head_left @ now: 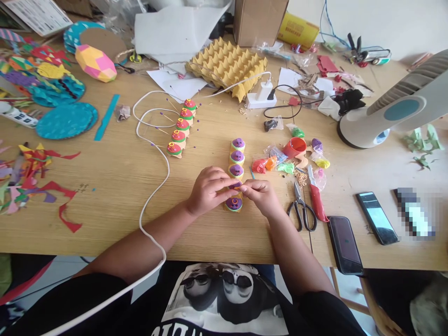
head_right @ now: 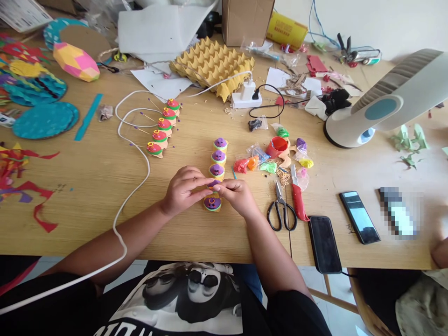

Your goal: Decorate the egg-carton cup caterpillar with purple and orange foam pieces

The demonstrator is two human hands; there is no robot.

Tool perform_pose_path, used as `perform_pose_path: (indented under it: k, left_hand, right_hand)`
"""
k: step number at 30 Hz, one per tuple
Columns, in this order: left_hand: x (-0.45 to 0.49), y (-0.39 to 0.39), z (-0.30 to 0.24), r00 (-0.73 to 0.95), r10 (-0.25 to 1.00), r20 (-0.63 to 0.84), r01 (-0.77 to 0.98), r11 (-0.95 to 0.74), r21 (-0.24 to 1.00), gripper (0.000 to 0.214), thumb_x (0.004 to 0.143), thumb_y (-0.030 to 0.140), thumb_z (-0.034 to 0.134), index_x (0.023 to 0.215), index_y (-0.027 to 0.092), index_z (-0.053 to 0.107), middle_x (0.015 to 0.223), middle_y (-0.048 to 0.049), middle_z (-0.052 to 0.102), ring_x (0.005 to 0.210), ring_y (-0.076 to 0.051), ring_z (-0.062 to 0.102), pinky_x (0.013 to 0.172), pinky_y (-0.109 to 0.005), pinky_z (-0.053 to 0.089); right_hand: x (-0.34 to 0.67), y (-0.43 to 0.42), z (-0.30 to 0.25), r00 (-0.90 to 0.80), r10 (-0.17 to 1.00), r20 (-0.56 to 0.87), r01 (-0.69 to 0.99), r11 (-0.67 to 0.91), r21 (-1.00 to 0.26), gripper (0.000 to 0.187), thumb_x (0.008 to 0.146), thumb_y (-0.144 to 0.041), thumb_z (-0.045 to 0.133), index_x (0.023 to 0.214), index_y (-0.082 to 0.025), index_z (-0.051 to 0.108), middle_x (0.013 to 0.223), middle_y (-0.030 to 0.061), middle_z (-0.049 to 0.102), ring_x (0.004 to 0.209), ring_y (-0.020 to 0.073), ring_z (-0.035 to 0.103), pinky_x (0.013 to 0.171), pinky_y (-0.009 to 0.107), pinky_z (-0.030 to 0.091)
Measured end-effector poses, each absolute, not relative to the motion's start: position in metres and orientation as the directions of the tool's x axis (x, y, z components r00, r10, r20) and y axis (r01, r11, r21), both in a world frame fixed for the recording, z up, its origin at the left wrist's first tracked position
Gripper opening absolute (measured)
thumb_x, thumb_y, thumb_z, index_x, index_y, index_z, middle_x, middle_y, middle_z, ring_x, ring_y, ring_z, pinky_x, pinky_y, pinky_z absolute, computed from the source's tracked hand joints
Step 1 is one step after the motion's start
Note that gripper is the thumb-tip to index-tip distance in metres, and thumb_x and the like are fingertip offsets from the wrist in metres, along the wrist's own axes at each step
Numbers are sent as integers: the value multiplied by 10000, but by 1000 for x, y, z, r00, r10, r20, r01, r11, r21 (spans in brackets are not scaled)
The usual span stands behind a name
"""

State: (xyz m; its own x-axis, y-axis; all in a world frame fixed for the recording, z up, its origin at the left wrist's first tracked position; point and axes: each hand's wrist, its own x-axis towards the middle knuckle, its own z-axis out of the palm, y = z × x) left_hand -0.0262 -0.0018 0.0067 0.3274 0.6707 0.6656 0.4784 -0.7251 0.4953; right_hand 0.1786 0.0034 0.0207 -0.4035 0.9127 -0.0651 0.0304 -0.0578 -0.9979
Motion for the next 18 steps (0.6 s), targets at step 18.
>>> perform_pose_path:
  k: [18]
  left_hand:
    - [-26, -3, 10, 293, 682, 670, 464, -714, 524, 63, 871, 248, 713, 926, 219, 726, 822, -14, 726, 842, -159, 623, 797, -324, 495]
  right_hand:
    - [174, 2, 18, -416, 898, -141, -83, -192, -978, 305, 742, -480, 805, 812, -189, 744, 758, 13, 692, 694, 121, 582, 688, 256, 490]
